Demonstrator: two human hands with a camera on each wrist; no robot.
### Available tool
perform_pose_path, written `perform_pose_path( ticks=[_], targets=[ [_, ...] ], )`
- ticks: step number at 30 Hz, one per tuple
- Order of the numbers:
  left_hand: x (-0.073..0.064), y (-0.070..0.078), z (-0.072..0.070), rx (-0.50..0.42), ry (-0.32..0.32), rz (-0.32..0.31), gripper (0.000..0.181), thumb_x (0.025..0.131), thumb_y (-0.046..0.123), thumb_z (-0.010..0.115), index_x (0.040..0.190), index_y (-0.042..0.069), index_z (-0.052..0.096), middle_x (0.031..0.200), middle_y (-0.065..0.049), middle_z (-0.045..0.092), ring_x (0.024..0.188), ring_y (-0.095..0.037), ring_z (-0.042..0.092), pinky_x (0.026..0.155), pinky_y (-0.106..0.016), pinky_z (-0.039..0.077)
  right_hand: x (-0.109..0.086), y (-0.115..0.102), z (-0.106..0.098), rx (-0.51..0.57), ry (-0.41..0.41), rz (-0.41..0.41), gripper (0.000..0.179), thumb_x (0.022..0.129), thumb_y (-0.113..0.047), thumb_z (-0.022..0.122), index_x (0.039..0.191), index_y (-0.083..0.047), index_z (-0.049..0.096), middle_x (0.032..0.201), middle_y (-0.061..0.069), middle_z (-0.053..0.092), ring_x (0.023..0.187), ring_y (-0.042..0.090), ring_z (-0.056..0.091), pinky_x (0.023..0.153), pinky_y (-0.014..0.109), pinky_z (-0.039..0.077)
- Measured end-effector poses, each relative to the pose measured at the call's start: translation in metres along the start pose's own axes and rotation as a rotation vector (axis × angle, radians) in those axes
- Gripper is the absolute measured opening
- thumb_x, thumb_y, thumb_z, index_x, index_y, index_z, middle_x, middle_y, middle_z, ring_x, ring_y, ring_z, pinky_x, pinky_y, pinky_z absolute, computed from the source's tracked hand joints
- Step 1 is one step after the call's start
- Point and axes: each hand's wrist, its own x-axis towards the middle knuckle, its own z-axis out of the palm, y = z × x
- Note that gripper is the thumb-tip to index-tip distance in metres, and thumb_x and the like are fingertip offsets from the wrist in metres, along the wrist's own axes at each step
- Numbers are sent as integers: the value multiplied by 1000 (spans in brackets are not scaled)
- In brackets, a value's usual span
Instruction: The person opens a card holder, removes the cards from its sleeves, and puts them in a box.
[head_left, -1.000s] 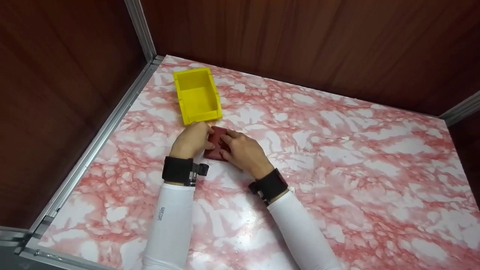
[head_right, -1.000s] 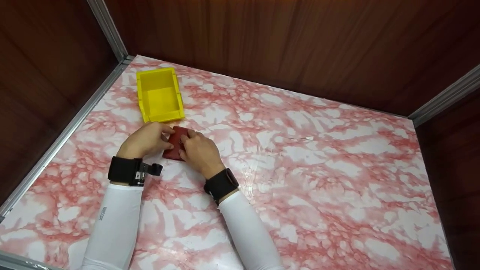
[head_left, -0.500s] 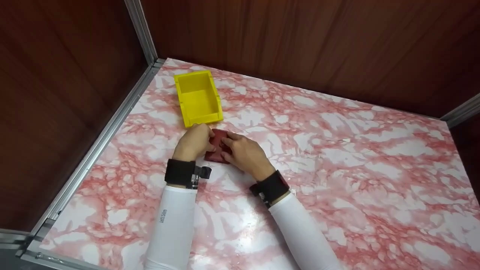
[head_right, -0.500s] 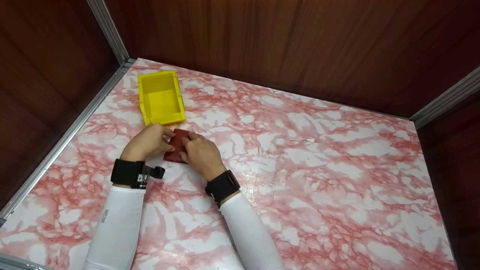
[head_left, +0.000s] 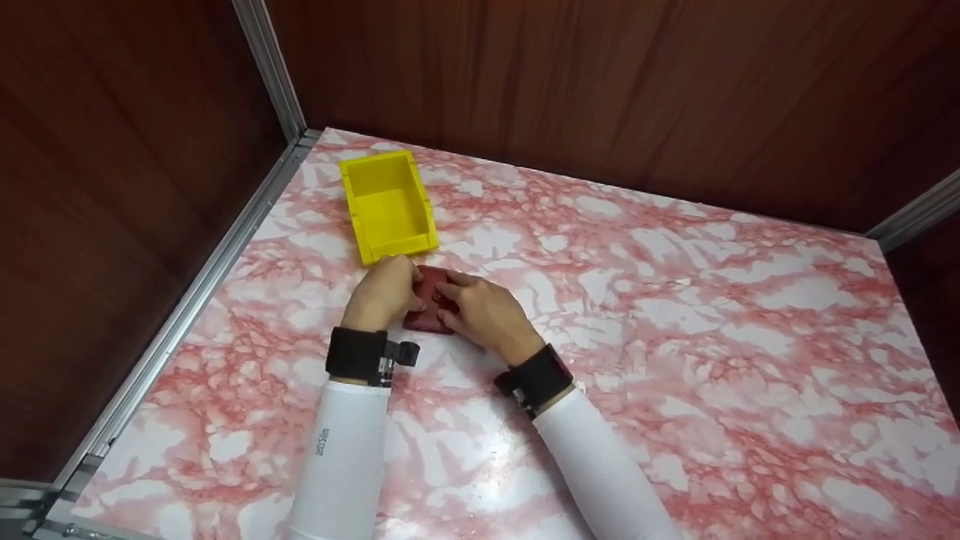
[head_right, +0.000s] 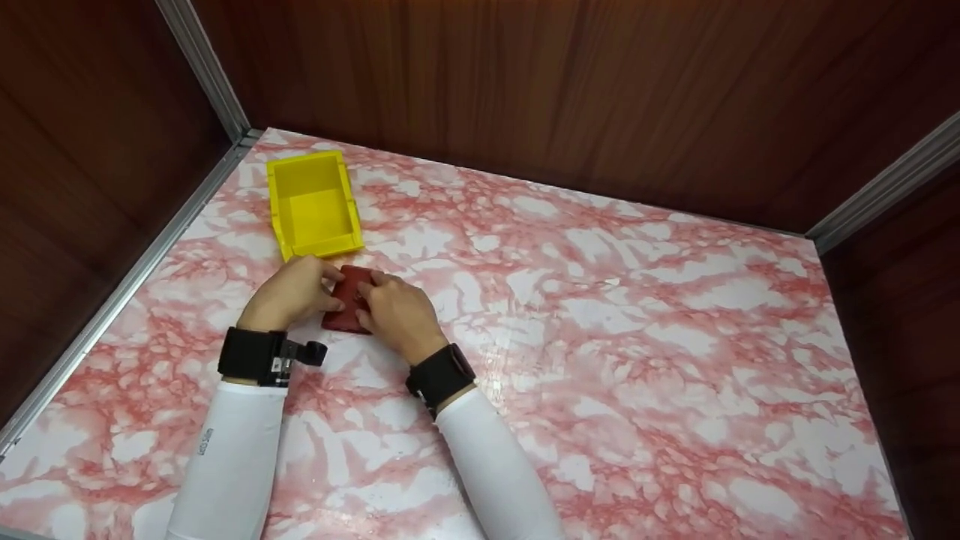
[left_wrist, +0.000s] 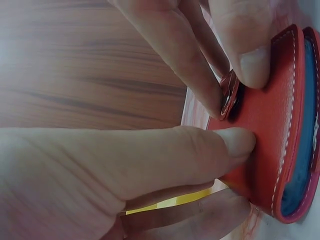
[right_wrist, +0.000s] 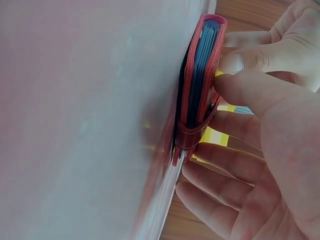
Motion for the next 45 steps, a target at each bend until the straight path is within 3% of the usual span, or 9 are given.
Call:
perform_pose_path(
  ticks=[5, 12, 17, 24, 31, 37, 45],
  targets=[
    [4, 2, 3, -1, -4, 23, 25, 75, 11, 74, 98, 2, 69, 93, -10, 69, 78, -22, 57, 71, -32, 49, -3, 4, 0, 12, 8, 14, 32, 86, -35, 62, 111, -16, 64, 126, 7, 59, 95, 23, 64, 78, 37, 56],
    [12, 14, 17, 42, 18, 91, 23, 75, 15, 74, 95, 3, 69, 87, -9, 67, 78, -23, 57, 70, -32, 48, -15, 14, -7, 15, -15, 101, 27, 84, -34, 64, 105, -17, 66, 122, 5, 61, 88, 22, 64, 74, 39, 56],
    [17, 26, 29, 52, 26, 137, 16, 75, 17, 75, 85, 6, 69, 78, -6, 63, 72, -22, 55, 64, -30, 44, -26, 25, -13, 35, -17, 147, 23, 83, -30, 65, 101, -17, 67, 123, 3, 60, 90, 21, 64, 74, 37, 54],
    [26, 38, 50, 80, 45, 227, 14, 75, 17, 72, 68, 11, 62, 67, -2, 59, 64, -18, 54, 56, -27, 42, -45, 45, -15, 74, -16, 231, 29, 83, -31, 65, 109, -18, 68, 126, 3, 59, 98, 20, 63, 78, 35, 54],
    [29, 45, 63, 72, 53, 235, 11, 73, 15, 71, 69, 9, 63, 70, -4, 60, 65, -18, 55, 57, -28, 43, -52, 55, -14, 97, -20, 251, 32, 82, -32, 68, 110, -18, 68, 126, 4, 59, 103, 20, 62, 83, 34, 53],
    [30, 58, 72, 40, 52, 243, 16, 74, 17, 71, 85, 6, 68, 82, -6, 65, 74, -21, 61, 63, -31, 49, -60, 65, -24, 137, -34, 303, 32, 80, -32, 70, 110, -20, 69, 123, 2, 61, 98, 18, 63, 80, 34, 53],
    [32, 70, 86, 21, 69, 270, 15, 74, 18, 74, 70, 9, 63, 73, -2, 61, 66, -17, 57, 55, -26, 45, -67, 77, -33, 207, -93, 335, 27, 75, -21, 75, 102, -16, 72, 111, 4, 66, 97, 18, 62, 82, 34, 51]
  ],
)
